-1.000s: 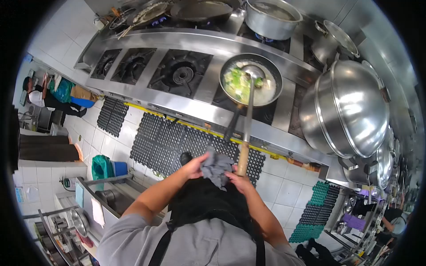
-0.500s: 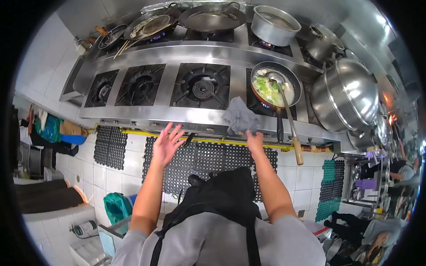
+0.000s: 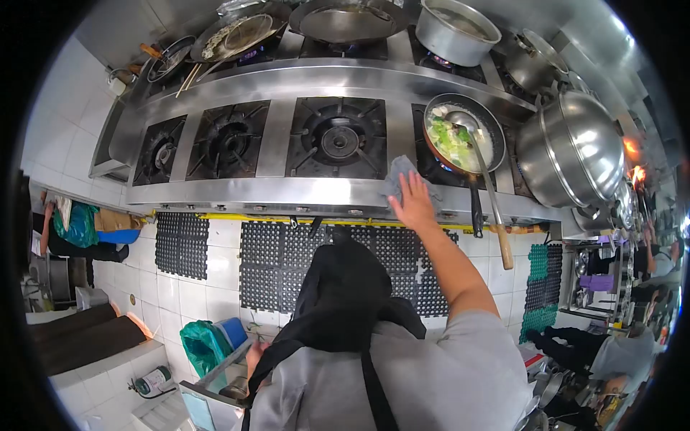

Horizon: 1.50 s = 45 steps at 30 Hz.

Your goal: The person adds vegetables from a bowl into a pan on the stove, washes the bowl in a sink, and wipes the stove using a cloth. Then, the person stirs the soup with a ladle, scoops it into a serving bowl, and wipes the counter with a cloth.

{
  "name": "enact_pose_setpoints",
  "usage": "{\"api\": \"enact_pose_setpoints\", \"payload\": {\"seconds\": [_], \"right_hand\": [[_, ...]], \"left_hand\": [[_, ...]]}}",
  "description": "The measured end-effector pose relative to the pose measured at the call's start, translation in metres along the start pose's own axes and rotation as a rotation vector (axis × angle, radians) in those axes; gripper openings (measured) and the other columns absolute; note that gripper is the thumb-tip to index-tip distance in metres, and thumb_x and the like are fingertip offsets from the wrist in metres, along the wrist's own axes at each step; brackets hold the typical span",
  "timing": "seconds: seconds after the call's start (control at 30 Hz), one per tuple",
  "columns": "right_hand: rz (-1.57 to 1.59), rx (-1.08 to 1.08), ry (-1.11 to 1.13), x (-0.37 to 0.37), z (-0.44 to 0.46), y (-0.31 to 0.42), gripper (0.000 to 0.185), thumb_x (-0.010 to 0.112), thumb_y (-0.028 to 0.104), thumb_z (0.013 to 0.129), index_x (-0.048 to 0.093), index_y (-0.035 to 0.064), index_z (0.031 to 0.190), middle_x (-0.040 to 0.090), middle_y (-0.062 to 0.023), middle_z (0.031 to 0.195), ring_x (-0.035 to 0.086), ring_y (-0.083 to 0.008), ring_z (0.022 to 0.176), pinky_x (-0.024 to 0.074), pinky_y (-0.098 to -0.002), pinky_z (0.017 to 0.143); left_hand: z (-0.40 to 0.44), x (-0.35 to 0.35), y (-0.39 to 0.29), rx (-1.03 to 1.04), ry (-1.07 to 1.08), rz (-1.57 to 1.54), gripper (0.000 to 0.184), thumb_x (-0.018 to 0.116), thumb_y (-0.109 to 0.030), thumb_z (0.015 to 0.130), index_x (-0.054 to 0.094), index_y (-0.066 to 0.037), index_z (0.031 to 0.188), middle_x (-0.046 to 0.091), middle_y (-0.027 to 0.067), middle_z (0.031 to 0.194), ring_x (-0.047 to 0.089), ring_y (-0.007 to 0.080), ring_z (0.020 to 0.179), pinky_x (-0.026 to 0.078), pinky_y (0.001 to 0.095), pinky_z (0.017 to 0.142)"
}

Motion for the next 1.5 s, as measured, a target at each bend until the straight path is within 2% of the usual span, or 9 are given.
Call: {"api": "enact_pose_setpoints", "payload": {"seconds": [0.07, 0.17, 0.43, 0.6, 0.73, 0.83, 1.0, 1.33, 1.5], "right_hand": [[-0.068, 0.06, -0.016, 0.02, 0.023, 0.004, 0.07, 0.046, 0.05, 0.092, 0.031, 0.0069, 0.146, 0.023, -0.0227, 0.152, 0.018, -0.0402, 0.142, 0.0157, -0.0503, 0.115], [-0.127, 0.152, -0.05, 0.037, 0.072, 0.003, 0.073, 0.041, 0.053, 0.094, 0.026, 0.0068, 0.148, 0.021, -0.0226, 0.153, 0.015, -0.0398, 0.143, 0.0109, -0.0498, 0.116], [-0.088, 0.458, -0.109, 0.062, 0.257, -0.067, 0.066, 0.035, 0.052, 0.096, 0.026, 0.0135, 0.149, 0.019, -0.0178, 0.155, 0.012, -0.0379, 0.144, 0.0103, -0.0493, 0.116], [0.081, 0.429, -0.181, 0.081, 0.337, -0.081, 0.048, 0.052, 0.03, 0.087, 0.053, 0.0131, 0.132, 0.052, -0.018, 0.134, 0.048, -0.0344, 0.125, 0.0368, -0.0438, 0.106], [0.397, 0.142, 0.08, 0.081, 0.369, 0.041, 0.04, 0.055, 0.023, 0.083, 0.061, 0.0253, 0.123, 0.065, -0.0133, 0.116, 0.061, -0.0305, 0.109, 0.0474, -0.0389, 0.093], [0.502, -0.103, 0.198, 0.127, 0.421, 0.138, 0.038, 0.057, 0.024, 0.084, 0.061, 0.0222, 0.122, 0.063, -0.0113, 0.12, 0.06, -0.0303, 0.109, 0.0466, -0.0386, 0.095], [0.601, -0.331, 0.159, 0.183, 0.467, 0.242, 0.038, 0.059, 0.03, 0.086, 0.06, 0.0194, 0.123, 0.059, -0.0139, 0.127, 0.055, -0.0325, 0.116, 0.0427, -0.0398, 0.101], [0.205, 0.204, -0.039, 0.158, 0.333, 0.304, 0.074, 0.029, 0.053, 0.097, 0.024, -0.0023, 0.146, 0.021, -0.0182, 0.155, 0.01, -0.0318, 0.146, 0.0062, -0.0457, 0.117], [0.2, 0.153, 0.067, 0.143, 0.141, 0.363, 0.068, 0.045, 0.044, 0.094, 0.026, 0.0045, 0.147, 0.017, -0.0201, 0.155, 0.01, -0.0359, 0.145, 0.0092, -0.0502, 0.116]], "left_hand": [[-0.004, 0.021, 0.034, -0.179, 0.858, -1.207, 0.047, 0.047, -0.037, 0.097, 0.044, -0.003, 0.129, 0.063, 0.0153, 0.106, 0.065, 0.0241, 0.078, 0.053, 0.0306, 0.06], [-0.018, -0.018, 0.093, -0.558, -0.228, -0.522, 0.037, 0.049, -0.032, 0.096, 0.05, -0.002, 0.118, 0.064, 0.0164, 0.097, 0.064, 0.0214, 0.07, 0.051, 0.0285, 0.055], [0.016, -0.013, -0.111, -0.244, 0.08, -0.05, 0.023, 0.054, -0.028, 0.096, 0.057, -0.007, 0.105, 0.067, 0.0087, 0.093, 0.064, 0.0163, 0.075, 0.049, 0.028, 0.056], [0.04, -0.013, -0.192, -0.193, -0.1, -0.28, 0.027, 0.057, -0.033, 0.095, 0.057, -0.009, 0.105, 0.068, 0.0065, 0.095, 0.065, 0.0175, 0.076, 0.049, 0.0307, 0.062], [0.03, -0.008, -0.182, -0.343, -0.066, -0.278, 0.026, 0.059, -0.03, 0.094, 0.06, -0.007, 0.106, 0.068, 0.0075, 0.097, 0.065, 0.0158, 0.077, 0.05, 0.0278, 0.064], [0.057, -0.03, -0.049, -0.326, 0.129, -0.007, 0.025, 0.061, -0.03, 0.094, 0.06, -0.007, 0.104, 0.068, 0.0078, 0.094, 0.065, 0.016, 0.075, 0.051, 0.0283, 0.064], [0.063, -0.081, -0.144, -0.362, 0.062, -0.414, 0.025, 0.061, -0.029, 0.093, 0.06, -0.007, 0.105, 0.067, 0.0079, 0.093, 0.063, 0.0139, 0.073, 0.05, 0.0263, 0.062], [0.112, -0.169, -0.141, -0.204, -0.015, -0.151, 0.028, 0.06, -0.027, 0.093, 0.058, -0.005, 0.111, 0.067, 0.0076, 0.091, 0.063, 0.0134, 0.068, 0.049, 0.0258, 0.058], [0.13, -0.268, -0.095, -0.364, 0.068, 0.028, 0.036, 0.059, -0.033, 0.092, 0.056, -0.006, 0.116, 0.067, 0.0072, 0.091, 0.063, 0.0164, 0.066, 0.05, 0.0294, 0.058]]}}
Point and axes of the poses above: each hand's wrist, its own z-axis towards the middle knuckle, its own x-axis out of the palm, y = z × x, the point moved 5 cm from there along z, towards the middle knuckle
